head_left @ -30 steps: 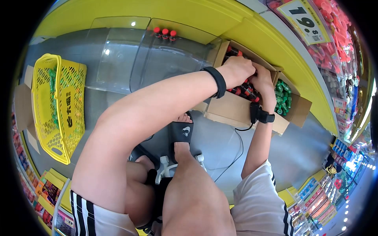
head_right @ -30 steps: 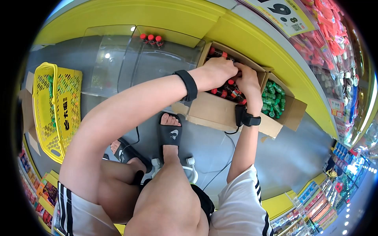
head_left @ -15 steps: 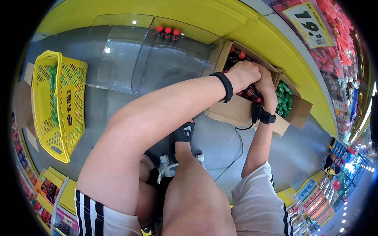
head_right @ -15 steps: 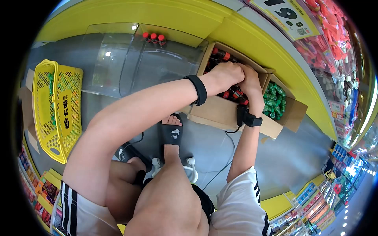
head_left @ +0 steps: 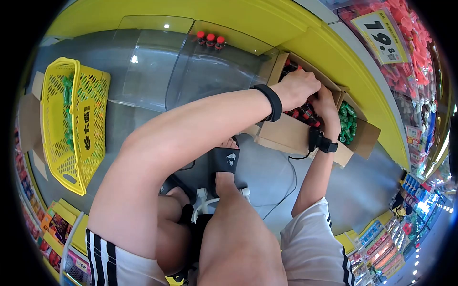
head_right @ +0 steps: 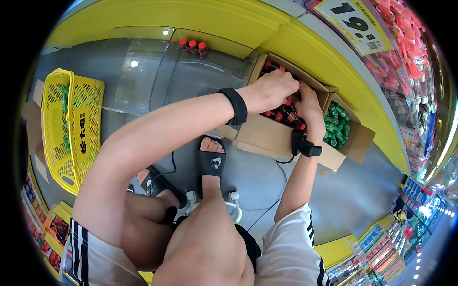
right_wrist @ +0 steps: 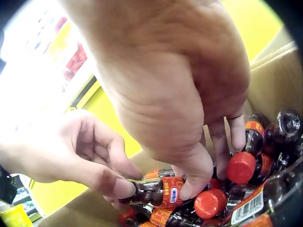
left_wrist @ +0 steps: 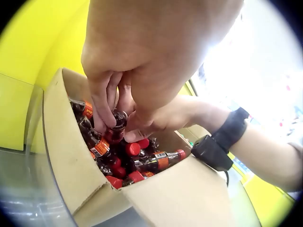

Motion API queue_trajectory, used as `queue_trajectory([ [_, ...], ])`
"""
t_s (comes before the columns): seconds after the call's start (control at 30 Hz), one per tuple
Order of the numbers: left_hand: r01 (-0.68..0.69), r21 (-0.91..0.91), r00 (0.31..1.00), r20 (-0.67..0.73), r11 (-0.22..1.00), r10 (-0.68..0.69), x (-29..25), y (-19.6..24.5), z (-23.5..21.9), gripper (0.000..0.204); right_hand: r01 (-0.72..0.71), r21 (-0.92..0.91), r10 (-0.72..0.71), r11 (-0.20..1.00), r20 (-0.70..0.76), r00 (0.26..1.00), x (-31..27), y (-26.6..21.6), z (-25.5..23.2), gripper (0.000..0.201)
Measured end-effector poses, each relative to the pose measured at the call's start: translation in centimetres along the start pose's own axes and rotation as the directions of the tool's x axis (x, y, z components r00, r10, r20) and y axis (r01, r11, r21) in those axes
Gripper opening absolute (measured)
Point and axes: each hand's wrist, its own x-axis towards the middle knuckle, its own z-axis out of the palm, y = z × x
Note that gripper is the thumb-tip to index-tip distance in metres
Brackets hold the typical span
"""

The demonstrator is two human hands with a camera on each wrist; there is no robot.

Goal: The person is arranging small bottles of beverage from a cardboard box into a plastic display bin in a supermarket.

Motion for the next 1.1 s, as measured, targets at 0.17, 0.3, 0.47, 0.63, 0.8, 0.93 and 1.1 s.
queue_trajectory([
  [0.17, -0.016, -0.023, 0.999, -0.052, 1.000, 0.015, -1.2, 0.3, -1.5, 0.020, 0.062, -0.098, -0.062, 0.993, -0.001, 0.998, -0.2, -0.4, -0.3, 0.031],
  [0.3, -0.008, -0.019, 0.999, 0.038, 1.000, 0.009, -1.8, 0.8, -3.0, 0.018, 0.056, -0.065, -0.055, 0.996, 0.013, 0.998, -0.4, -0.3, -0.8, 0.029],
  [0.47, 0.007, 0.039, 1.000, -0.030, 0.999, -0.005, -2.9, 1.2, -3.6, 0.016, 0.063, -0.023, -0.063, 0.998, 0.016, 0.998, -0.9, -0.9, -1.3, 0.032],
  [0.63, 0.055, 0.092, 0.998, -0.013, 0.994, -0.054, -3.5, 0.6, -4.4, 0.023, 0.097, -0.011, -0.097, 0.995, -0.002, 0.995, -1.9, -3.4, -2.3, 0.031],
  [0.8, 0.047, 0.097, 0.992, -0.124, 0.994, -0.035, -4.6, 0.0, -4.9, 0.027, 0.164, 0.047, -0.160, 0.985, -0.093, 0.983, -2.7, -5.0, -2.5, 0.028],
  [0.93, 0.046, 0.118, 0.991, -0.131, 0.992, -0.031, -5.8, 0.0, -5.5, 0.028, 0.138, 0.014, -0.136, 0.990, -0.108, 0.985, -3.0, -6.2, -3.0, 0.028],
  [1.1, 0.074, 0.019, 0.971, -0.231, 0.997, -0.068, -8.2, -0.7, -5.7, 0.027, 0.187, 0.074, -0.178, 0.980, -0.108, 0.978, -3.1, -7.9, -2.8, 0.026],
])
